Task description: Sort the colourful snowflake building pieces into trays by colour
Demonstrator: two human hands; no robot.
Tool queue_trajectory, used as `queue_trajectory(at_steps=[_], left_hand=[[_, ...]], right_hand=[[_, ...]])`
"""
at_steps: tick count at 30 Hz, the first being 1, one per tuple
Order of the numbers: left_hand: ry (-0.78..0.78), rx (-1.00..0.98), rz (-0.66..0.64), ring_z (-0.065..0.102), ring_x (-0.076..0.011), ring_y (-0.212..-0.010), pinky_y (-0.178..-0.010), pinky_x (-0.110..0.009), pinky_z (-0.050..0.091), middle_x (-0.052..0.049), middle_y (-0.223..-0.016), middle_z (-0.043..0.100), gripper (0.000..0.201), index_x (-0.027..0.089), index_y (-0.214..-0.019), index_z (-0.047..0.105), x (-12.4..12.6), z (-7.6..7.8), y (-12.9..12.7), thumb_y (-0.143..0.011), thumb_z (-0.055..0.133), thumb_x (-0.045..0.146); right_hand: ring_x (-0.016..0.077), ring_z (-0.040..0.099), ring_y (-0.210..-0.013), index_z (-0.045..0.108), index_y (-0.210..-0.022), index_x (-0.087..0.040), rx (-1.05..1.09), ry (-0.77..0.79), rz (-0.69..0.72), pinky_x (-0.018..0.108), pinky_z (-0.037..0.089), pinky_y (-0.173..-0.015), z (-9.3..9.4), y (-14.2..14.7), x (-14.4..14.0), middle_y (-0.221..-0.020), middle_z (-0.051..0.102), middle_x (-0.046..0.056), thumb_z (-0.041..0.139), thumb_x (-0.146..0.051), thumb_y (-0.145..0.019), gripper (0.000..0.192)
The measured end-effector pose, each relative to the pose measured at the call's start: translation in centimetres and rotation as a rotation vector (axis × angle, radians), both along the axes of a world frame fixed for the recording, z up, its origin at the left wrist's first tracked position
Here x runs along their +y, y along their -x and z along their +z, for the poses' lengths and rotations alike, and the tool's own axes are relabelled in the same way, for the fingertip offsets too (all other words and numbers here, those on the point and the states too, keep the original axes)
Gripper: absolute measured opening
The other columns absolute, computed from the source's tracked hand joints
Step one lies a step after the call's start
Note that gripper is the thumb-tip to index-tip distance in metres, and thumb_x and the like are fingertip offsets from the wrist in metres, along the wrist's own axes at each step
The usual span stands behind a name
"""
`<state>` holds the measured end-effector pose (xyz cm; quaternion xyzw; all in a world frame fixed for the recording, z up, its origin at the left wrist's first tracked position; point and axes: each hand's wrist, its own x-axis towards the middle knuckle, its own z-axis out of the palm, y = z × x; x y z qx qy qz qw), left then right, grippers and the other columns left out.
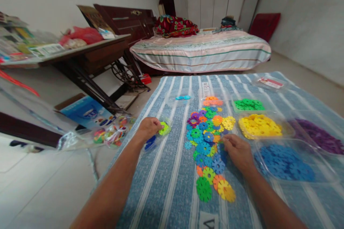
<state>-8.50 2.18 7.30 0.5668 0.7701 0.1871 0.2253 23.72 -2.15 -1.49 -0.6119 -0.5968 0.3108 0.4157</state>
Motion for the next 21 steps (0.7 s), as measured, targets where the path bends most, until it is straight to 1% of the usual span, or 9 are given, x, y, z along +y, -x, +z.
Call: queue_trajectory(at_steps=[3, 5, 7, 8, 10, 12, 14, 17, 21], left_hand=[[0.043, 0.223, -0.044, 0.053, -0.0136, -0.055, -0.055, -0.022, 0.034, 0.001, -0.053, 0.058, 0.013, 0.018, -0.058, 0.062, 0.4, 0.2, 0.0, -0.063, 0.059, 0.030], [-0.008, 0.364, -0.020, 0.055, -0.0151, -0.062, -0.058, -0.023, 0.035, 0.000, -0.059, 0.062, 0.016, 0.019, -0.062, 0.064, 0.1, 0.8, -0.2, -0.067, 0.057, 0.032], [-0.102, 0.405, -0.006, 0.056, -0.0155, -0.064, -0.059, -0.023, 0.035, -0.001, -0.064, 0.063, 0.020, 0.019, -0.067, 0.063, -0.9, 1.8, -0.9, -0.072, 0.053, 0.036], [-0.143, 0.379, -0.030, 0.055, -0.0152, -0.064, -0.059, -0.023, 0.035, -0.001, -0.064, 0.063, 0.022, 0.019, -0.069, 0.063, -1.6, 2.3, -1.5, -0.074, 0.051, 0.038], [-0.142, 0.235, -0.170, 0.054, -0.0138, -0.062, -0.060, -0.022, 0.036, 0.001, -0.064, 0.061, 0.024, 0.020, -0.072, 0.062, -3.6, 3.2, -3.3, -0.076, 0.048, 0.038], [-0.041, 0.100, -0.395, 0.053, -0.0125, -0.062, -0.060, -0.022, 0.036, 0.002, -0.064, 0.060, 0.024, 0.019, -0.070, 0.061, -5.8, 3.5, -5.6, -0.078, 0.047, 0.038], [0.081, 0.040, -0.568, 0.053, -0.0121, -0.063, -0.060, -0.022, 0.036, 0.002, -0.066, 0.059, 0.021, 0.019, -0.068, 0.060, -8.0, 3.0, -8.0, -0.077, 0.049, 0.033], [0.187, 0.060, -0.725, 0.054, -0.0145, -0.071, -0.066, -0.025, 0.038, 0.000, -0.075, 0.061, 0.012, 0.018, -0.073, 0.060, -10.6, 1.2, -10.9, -0.075, 0.054, 0.028], [0.184, 0.140, -0.774, 0.053, -0.0229, -0.095, -0.084, -0.034, 0.039, -0.006, -0.098, 0.061, 0.019, 0.019, -0.091, 0.059, -12.6, -1.0, -12.6, -0.076, 0.057, 0.030]], right_hand=[[0.0132, 0.051, -0.050, 0.063, -0.076, -0.019, 0.003, -0.002, 0.004, 0.024, 0.038, -0.052, -0.2, -0.1, 0.1, -0.052, 0.054, -0.003, 0.049, -0.043, -0.079, 0.028], [0.0129, 0.050, -0.050, 0.063, -0.077, -0.019, 0.006, 0.002, 0.000, 0.024, 0.038, -0.052, -0.2, -0.1, 0.1, -0.052, 0.054, -0.004, 0.049, -0.042, -0.079, 0.028], [0.0127, 0.050, -0.049, 0.064, -0.077, -0.019, 0.002, 0.010, -0.008, 0.024, 0.038, -0.052, -0.1, -0.1, 0.1, -0.052, 0.054, -0.004, 0.049, -0.042, -0.079, 0.028], [0.0125, 0.050, -0.049, 0.064, -0.077, -0.019, 0.002, 0.015, -0.011, 0.024, 0.037, -0.052, 0.0, -0.1, 0.1, -0.051, 0.053, -0.004, 0.049, -0.042, -0.079, 0.028], [0.0124, 0.049, -0.048, 0.065, -0.078, -0.018, 0.011, 0.019, -0.023, 0.024, 0.037, -0.051, 0.2, 0.0, 0.0, -0.051, 0.054, -0.004, 0.050, -0.043, -0.079, 0.029], [0.0124, 0.049, -0.048, 0.065, -0.079, -0.018, 0.021, 0.014, -0.031, 0.024, 0.037, -0.050, 0.3, 0.0, 0.0, -0.050, 0.054, -0.003, 0.050, -0.044, -0.079, 0.030], [0.0124, 0.049, -0.048, 0.066, -0.079, -0.018, 0.015, 0.008, -0.033, 0.024, 0.037, -0.050, 0.3, -0.1, 0.1, -0.050, 0.054, -0.003, 0.050, -0.044, -0.079, 0.031], [0.0124, 0.050, -0.049, 0.066, -0.078, -0.018, -0.010, 0.002, -0.026, 0.024, 0.038, -0.052, 0.3, -0.2, 0.1, -0.051, 0.055, -0.003, 0.050, -0.044, -0.079, 0.031], [0.0130, 0.052, -0.049, 0.065, -0.077, -0.018, -0.028, -0.013, -0.028, 0.024, 0.039, -0.053, 0.3, -0.1, 0.2, -0.050, 0.055, -0.003, 0.049, -0.043, -0.079, 0.029]])
